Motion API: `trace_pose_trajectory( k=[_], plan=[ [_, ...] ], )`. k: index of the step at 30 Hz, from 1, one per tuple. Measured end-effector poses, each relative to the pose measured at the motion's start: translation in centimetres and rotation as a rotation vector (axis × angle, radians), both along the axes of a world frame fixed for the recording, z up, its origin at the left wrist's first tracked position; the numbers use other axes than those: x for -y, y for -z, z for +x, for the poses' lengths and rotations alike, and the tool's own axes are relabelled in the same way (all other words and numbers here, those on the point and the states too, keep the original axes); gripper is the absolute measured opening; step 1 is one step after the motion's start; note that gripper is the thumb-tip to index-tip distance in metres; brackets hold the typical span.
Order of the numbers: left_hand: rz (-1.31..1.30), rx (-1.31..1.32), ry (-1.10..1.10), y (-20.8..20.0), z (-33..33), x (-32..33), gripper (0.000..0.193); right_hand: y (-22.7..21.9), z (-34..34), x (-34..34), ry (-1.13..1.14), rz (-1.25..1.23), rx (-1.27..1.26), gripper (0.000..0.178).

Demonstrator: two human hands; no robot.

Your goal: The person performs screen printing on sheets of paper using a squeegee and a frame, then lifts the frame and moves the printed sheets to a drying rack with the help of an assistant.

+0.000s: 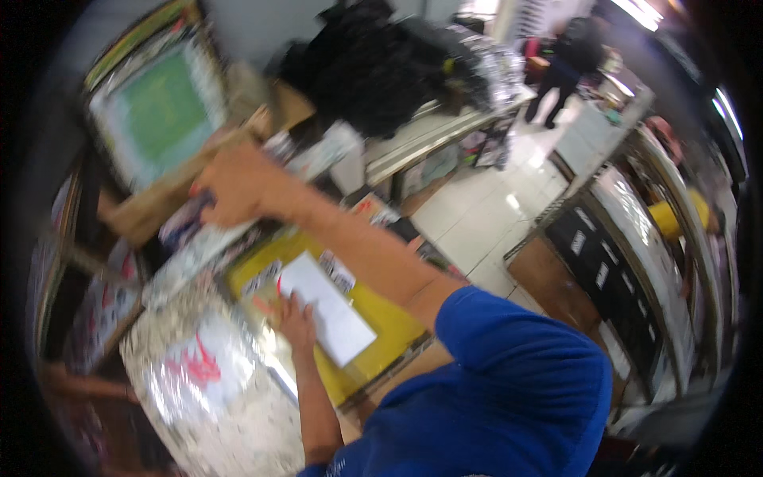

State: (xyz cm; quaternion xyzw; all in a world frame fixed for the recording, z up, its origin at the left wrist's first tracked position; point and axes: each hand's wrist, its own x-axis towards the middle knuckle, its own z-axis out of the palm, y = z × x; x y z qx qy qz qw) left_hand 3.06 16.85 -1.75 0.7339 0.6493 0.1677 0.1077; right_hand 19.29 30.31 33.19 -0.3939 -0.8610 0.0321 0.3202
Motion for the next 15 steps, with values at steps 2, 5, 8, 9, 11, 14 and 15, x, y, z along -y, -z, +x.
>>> trace_pose_trajectory(
  k=[2,5,8,9,11,14,15],
  plan=[
    [0.146,0.093,0.039,1.5,0.4,-1.0,0.056,-0.2,0.0,-0.2,0.041,0.055,0.030,0.045],
    [0.075,0.012,-0.041,-0.2,2.7,-1.0,0.055,-0.5,0.6,-0.8,0.057,0.096,0.048,0.044],
    [0.077,-0.045,-0.066,0.4,1.9,-0.8,0.057,-1.4,0.6,0.1,0.064,-0.043,0.036,0.050],
    [0.071,-0.035,-0.058,0.0,2.3,-0.6,0.057,-1.0,0.8,-0.2,0.064,-0.014,0.015,0.050],
    [0.100,-0.041,-0.078,-0.4,1.9,0.0,0.056,-0.9,0.4,0.2,0.068,-0.025,0.012,0.048],
    [0.132,-0.009,-0.063,-0.7,2.5,0.0,0.053,-1.6,0.4,1.0,0.078,-0.028,-0.012,0.046],
    [0.135,-0.003,-0.063,-0.8,2.4,0.1,0.052,-2.1,0.2,1.5,0.098,-0.072,-0.013,0.045]
  ],
)
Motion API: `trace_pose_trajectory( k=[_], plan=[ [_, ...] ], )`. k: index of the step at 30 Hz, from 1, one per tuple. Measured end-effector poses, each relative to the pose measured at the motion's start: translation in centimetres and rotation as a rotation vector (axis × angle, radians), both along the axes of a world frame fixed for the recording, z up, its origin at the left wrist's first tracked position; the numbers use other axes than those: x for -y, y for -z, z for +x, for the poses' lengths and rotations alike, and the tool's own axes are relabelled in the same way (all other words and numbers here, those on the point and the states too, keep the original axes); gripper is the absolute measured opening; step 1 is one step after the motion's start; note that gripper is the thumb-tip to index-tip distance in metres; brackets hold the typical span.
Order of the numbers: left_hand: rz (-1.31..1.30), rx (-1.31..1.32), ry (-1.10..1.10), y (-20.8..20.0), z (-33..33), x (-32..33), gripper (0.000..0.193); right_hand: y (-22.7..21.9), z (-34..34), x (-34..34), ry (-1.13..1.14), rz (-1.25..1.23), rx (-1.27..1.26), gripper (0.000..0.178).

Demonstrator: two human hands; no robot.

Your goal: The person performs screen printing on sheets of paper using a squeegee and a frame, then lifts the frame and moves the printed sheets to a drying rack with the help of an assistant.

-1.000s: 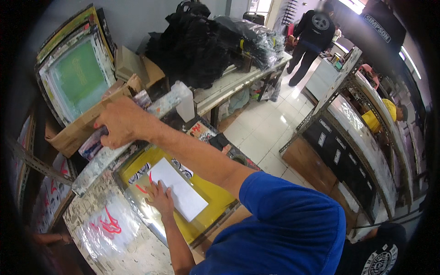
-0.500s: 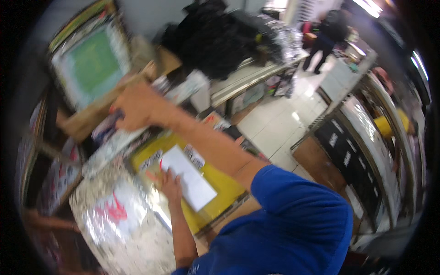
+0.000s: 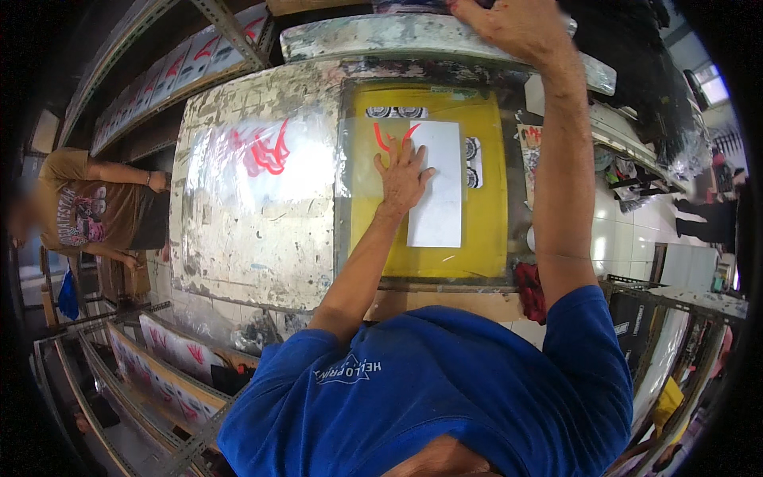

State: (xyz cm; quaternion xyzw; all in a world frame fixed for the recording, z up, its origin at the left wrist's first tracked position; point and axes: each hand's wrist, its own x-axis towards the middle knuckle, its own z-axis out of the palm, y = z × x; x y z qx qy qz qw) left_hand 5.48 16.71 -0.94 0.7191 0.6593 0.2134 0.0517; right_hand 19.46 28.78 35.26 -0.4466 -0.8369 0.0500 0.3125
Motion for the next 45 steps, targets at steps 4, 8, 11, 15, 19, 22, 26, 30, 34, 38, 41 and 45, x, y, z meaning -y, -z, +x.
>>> trace_pose_trajectory(
  k=[4,8,11,15,19,22,26,30,34,38,41,45],
  plan=[
    [0.027,0.000,-0.014,0.1,0.0,0.0,0.052,0.7,0.2,-0.7,-0.023,0.089,0.013,0.043],
    [0.018,-0.015,-0.024,0.1,0.4,-0.3,0.051,0.0,0.1,0.0,0.015,0.020,0.018,0.044],
    [0.018,-0.053,-0.029,0.2,0.7,-0.5,0.051,0.6,0.4,-0.6,-0.001,0.093,0.010,0.044],
    [-0.053,-0.041,-0.013,-0.3,0.7,-0.8,0.052,0.6,0.6,-0.8,-0.003,0.076,0.024,0.045],
    [0.061,-0.094,-0.039,-0.3,-0.6,-0.8,0.055,0.6,-0.3,-0.4,-0.069,0.097,-0.003,0.045],
    [0.223,0.154,-0.067,-4.2,-1.0,-1.0,0.060,1.3,-0.2,0.9,-0.041,0.134,-0.020,0.044],
    [0.483,1.140,-0.103,-11.7,-1.9,2.2,0.082,4.8,2.0,3.5,-0.143,0.156,-0.102,0.045],
    [0.451,1.529,-0.146,-14.0,-3.7,7.4,0.084,11.0,2.5,9.7,-0.127,0.143,0.062,0.042],
    [0.116,1.466,-0.308,-7.9,-5.7,12.7,0.080,15.7,2.4,13.0,-0.129,-0.095,0.062,0.046],
    [0.179,0.948,-0.362,-1.2,-6.2,15.5,0.079,23.4,3.0,13.4,-0.161,-0.312,0.092,0.052],
    [0.230,0.502,-0.349,-1.0,-6.0,15.4,0.080,26.3,3.0,14.7,-0.151,-0.324,0.292,0.064],
    [0.186,0.301,-0.410,-0.7,-6.0,16.0,0.077,28.9,1.9,14.6,-0.105,-0.275,0.401,0.073]
  ],
)
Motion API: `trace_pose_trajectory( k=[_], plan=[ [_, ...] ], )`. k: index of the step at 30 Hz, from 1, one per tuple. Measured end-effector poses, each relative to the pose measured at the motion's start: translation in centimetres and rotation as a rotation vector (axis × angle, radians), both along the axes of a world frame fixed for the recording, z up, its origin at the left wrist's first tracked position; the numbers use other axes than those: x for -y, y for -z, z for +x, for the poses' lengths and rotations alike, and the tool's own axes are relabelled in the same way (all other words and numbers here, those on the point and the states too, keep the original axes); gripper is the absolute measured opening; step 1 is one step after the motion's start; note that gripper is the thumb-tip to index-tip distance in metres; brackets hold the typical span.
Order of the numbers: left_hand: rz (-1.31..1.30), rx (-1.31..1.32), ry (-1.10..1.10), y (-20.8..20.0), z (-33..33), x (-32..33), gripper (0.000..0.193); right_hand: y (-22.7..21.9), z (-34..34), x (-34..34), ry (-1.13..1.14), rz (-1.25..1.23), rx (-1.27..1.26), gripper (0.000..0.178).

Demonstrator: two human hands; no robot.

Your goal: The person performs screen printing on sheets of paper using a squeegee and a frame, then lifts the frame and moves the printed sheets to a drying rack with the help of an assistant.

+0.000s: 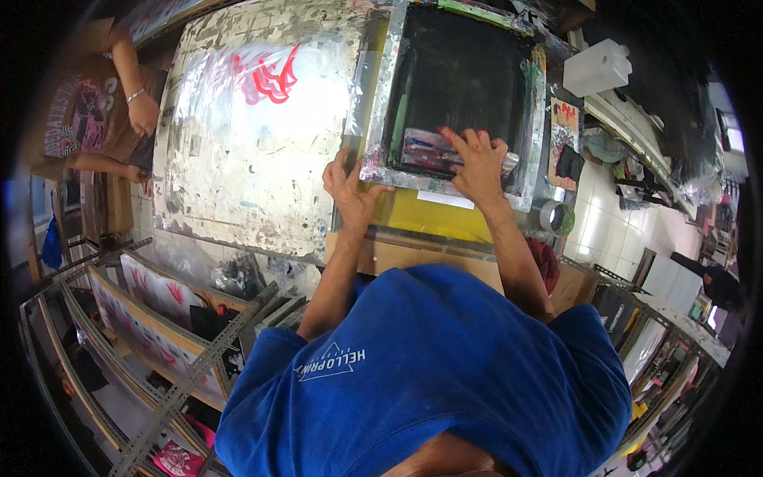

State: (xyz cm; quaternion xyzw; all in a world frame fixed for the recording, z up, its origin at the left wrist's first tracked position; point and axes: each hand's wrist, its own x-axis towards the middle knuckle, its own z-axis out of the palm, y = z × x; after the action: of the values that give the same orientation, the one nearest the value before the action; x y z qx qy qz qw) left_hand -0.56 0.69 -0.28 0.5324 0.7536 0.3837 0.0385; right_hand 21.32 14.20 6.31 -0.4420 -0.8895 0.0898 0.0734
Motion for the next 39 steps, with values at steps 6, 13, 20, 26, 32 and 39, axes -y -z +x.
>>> trace_pose_trajectory(
  k=[6,13,20,26,32,39],
  plan=[
    [-0.043,0.028,0.011,-0.3,-0.2,0.6,0.073,2.2,-1.0,-9.5,0.034,0.168,-0.124,0.081],
    [-0.047,0.074,0.013,-0.4,-0.2,0.6,0.076,3.2,-2.2,-22.5,-0.009,0.280,-0.142,0.073],
    [0.003,0.078,0.020,0.0,-0.2,0.8,0.078,2.5,-3.5,-30.8,-0.066,0.295,-0.196,0.056],
    [-0.049,0.214,-0.031,0.6,0.2,1.3,0.078,-0.3,-2.0,-29.8,0.103,-0.039,-0.388,0.053],
    [0.141,0.327,-0.050,-0.7,0.9,0.4,0.077,-3.3,1.6,-17.9,0.117,-0.457,-0.742,0.061],
    [0.394,0.266,-0.169,-11.1,0.7,-5.4,0.041,-18.7,0.6,-2.7,0.021,0.139,-0.102,0.059]
  ],
)
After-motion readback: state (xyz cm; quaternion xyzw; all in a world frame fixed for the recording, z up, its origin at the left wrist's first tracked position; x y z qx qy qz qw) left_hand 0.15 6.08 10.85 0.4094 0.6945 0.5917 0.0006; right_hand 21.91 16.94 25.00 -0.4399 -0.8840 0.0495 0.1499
